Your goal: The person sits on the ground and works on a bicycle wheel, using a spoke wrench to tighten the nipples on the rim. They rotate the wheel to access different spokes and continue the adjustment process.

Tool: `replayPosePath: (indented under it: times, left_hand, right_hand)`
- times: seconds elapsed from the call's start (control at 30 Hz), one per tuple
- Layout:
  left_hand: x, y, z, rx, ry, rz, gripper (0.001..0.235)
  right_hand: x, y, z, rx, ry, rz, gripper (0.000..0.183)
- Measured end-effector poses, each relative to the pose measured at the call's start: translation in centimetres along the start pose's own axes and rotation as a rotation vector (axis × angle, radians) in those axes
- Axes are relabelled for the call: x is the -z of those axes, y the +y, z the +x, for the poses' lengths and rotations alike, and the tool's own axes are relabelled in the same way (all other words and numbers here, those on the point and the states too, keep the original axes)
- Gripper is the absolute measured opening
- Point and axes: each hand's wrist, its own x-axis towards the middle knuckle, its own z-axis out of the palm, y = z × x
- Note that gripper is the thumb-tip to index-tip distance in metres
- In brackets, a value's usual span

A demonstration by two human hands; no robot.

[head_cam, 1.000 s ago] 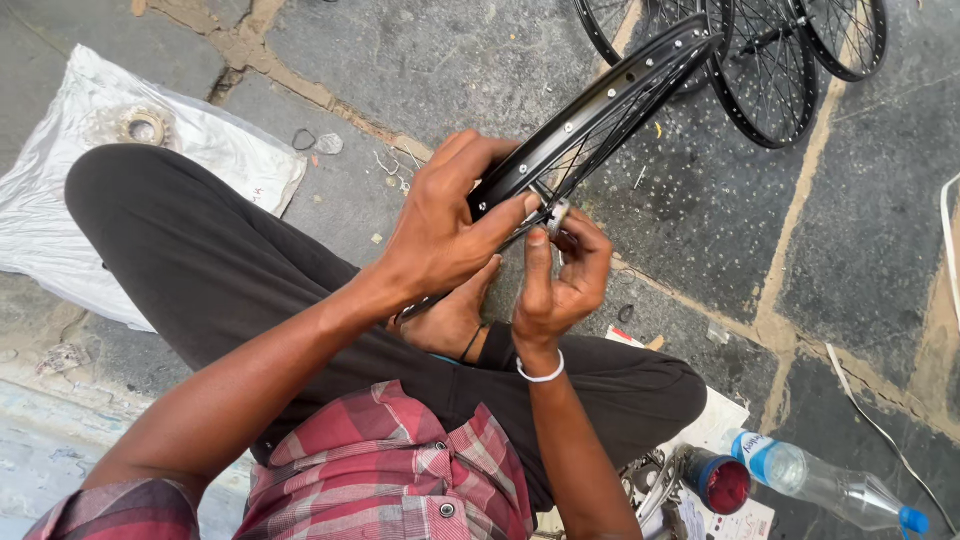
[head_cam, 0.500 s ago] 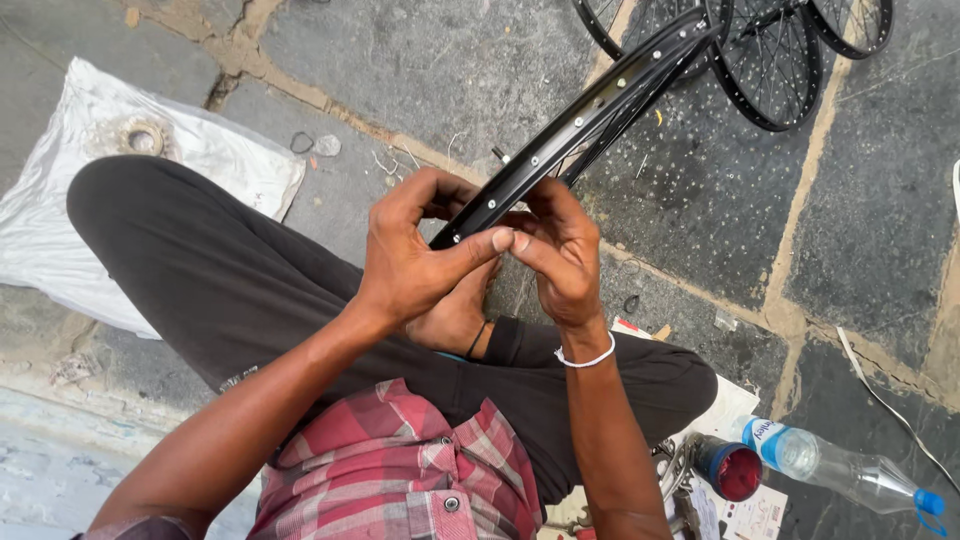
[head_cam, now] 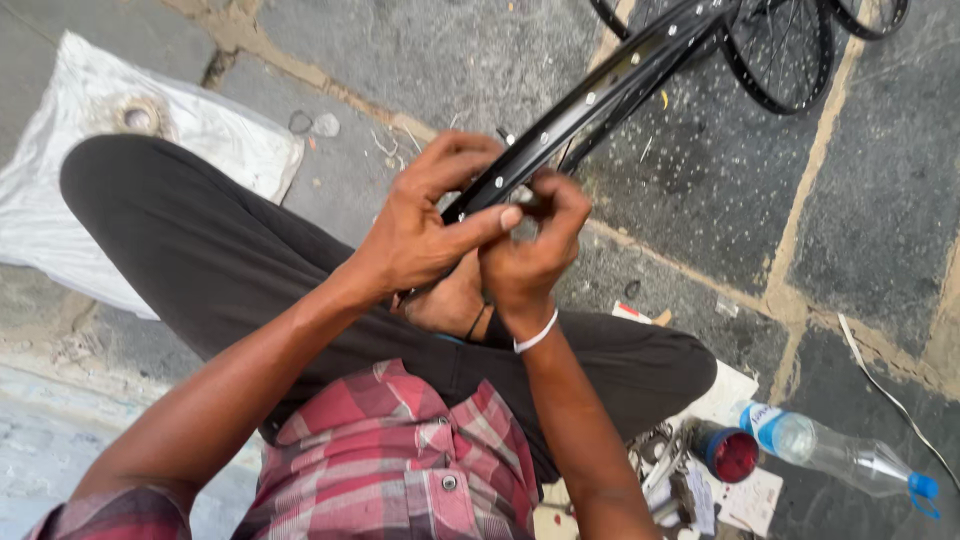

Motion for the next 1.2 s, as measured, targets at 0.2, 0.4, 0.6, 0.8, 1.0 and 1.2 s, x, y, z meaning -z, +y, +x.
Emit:
replayPosePath:
  times: [0.2, 0.4, 0.6, 0.8, 1.0, 1.2]
  left_hand:
    - [0.0, 0.1, 1.0, -0.023, 0.000, 0.004, 0.046]
    - [-1.1, 0.7, 0.9, 0.190, 0.067, 0.089, 0.053]
    - [0.7, -0.3, 1.0, 0.007, -0.127, -0.203, 0.048]
    - [-0.7, 0.3, 1.2, 0.094, 0.111, 0.063, 0.054]
    - [-0.2, -0.2, 0.6, -0.040, -0.069, -0.073, 0.046]
    - [-2.1, 0.2, 0.4, 0.152, 0.105, 0.034, 0.043]
  right_hand:
    - [0.8, -0.9, 0.1, 0.166, -0.005, -0.051, 0.022]
    - [1.0, -0.6, 1.3, -0.083, 0.007, 0.082, 0.026]
    - [2.6, -0.9, 1.1, 0.035, -0.132, 0.028, 0.024]
    - [0.2, 0.0, 0.7, 0.015, 0.068, -0.036, 0.031]
    - [1.4, 0.4, -0.5, 0.182, -0.005, -0.062, 0.027]
    - [5.4, 2.5, 4.0, 0.084, -0.445, -0.134, 0.026]
